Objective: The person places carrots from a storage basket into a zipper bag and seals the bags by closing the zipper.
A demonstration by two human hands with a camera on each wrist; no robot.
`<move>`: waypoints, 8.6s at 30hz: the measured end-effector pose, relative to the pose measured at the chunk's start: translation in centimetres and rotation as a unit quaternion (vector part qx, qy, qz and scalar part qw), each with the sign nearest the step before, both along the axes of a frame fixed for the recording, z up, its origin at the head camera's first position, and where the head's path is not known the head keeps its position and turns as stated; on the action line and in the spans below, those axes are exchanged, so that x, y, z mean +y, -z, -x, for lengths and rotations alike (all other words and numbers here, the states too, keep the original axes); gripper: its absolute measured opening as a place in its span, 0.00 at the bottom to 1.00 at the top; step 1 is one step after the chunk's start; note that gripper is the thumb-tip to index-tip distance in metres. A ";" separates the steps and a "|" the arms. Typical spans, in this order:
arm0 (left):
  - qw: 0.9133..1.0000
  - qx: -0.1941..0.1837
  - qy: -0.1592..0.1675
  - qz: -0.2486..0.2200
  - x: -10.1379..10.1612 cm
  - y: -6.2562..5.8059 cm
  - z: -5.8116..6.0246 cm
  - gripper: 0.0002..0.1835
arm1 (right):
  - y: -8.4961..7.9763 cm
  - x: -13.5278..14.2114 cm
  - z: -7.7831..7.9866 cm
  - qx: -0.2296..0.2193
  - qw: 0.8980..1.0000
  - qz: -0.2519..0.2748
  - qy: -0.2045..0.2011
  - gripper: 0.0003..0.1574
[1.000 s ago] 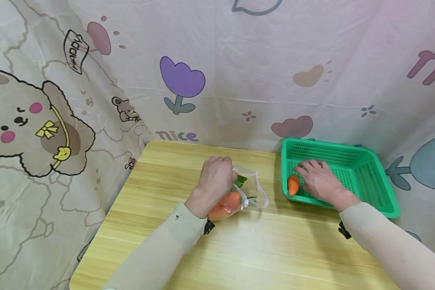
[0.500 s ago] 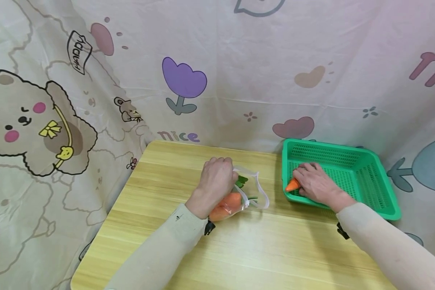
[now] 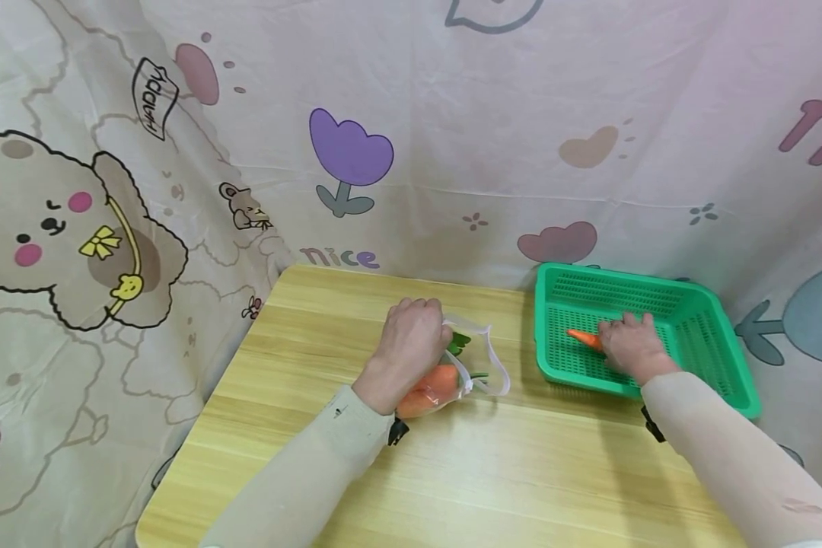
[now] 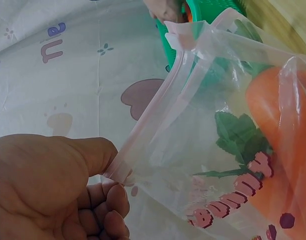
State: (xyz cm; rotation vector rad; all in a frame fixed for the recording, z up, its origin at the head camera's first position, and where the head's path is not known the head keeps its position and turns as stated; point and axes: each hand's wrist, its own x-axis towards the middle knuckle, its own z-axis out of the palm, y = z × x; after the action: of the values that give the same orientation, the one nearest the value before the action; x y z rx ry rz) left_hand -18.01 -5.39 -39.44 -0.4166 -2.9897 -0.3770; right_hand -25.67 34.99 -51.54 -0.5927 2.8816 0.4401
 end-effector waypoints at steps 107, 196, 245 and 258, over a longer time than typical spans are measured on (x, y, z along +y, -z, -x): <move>0.999 -0.005 -0.028 0.014 0.0 -0.7 0.5 0.08 | -4.7 -18.7 -7.6 0.093 0.888 0.409 -0.190 0.26; 0.936 0.110 0.257 0.214 -9.6 -3.8 -1.7 0.04 | -13.4 -13.8 -10.0 0.166 0.928 0.241 -0.232 0.08; 0.925 0.257 0.238 0.145 -9.6 1.9 -0.7 0.07 | -9.5 -13.7 -8.6 0.298 0.893 0.195 -0.276 0.03; 0.934 0.235 0.229 0.141 -9.9 2.4 -0.4 0.07 | -8.2 -13.8 -8.5 0.308 0.892 0.188 -0.272 0.08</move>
State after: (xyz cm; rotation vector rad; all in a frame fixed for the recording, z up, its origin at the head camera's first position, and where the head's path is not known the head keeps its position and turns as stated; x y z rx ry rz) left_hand -17.64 -15.29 -41.87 -1.0706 -2.4513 0.1195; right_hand -17.14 21.15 -43.30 -1.6117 3.3855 0.1332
